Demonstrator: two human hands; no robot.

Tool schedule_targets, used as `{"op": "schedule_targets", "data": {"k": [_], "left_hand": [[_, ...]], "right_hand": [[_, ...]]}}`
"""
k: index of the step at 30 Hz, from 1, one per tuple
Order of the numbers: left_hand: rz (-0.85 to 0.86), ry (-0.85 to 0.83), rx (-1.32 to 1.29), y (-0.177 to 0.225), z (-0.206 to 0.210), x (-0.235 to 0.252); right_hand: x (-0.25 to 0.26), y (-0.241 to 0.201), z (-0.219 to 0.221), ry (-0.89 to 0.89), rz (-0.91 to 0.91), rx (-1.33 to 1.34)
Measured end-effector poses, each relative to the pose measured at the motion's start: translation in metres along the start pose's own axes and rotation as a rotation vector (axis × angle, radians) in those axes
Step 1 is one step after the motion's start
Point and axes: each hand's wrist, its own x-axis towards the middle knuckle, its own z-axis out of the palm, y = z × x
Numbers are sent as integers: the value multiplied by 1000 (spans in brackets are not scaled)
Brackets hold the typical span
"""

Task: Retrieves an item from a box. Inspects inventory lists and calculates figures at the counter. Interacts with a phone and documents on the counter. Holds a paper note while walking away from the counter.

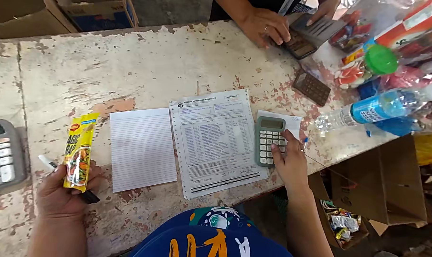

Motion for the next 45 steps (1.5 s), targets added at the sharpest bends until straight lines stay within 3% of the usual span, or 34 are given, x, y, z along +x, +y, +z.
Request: {"op": "schedule_targets", "data": {"k": [10, 38, 45], "left_hand": [[-11, -12, -47, 0, 2, 0], [-15, -7, -10, 0, 1, 2], [-30, -31, -70, 0, 0, 1]], "right_hand": [[-4, 2, 2, 83, -4, -9], [2, 0, 3, 63, -36, -45], [-29, 0, -5, 204, -98, 92]]}}
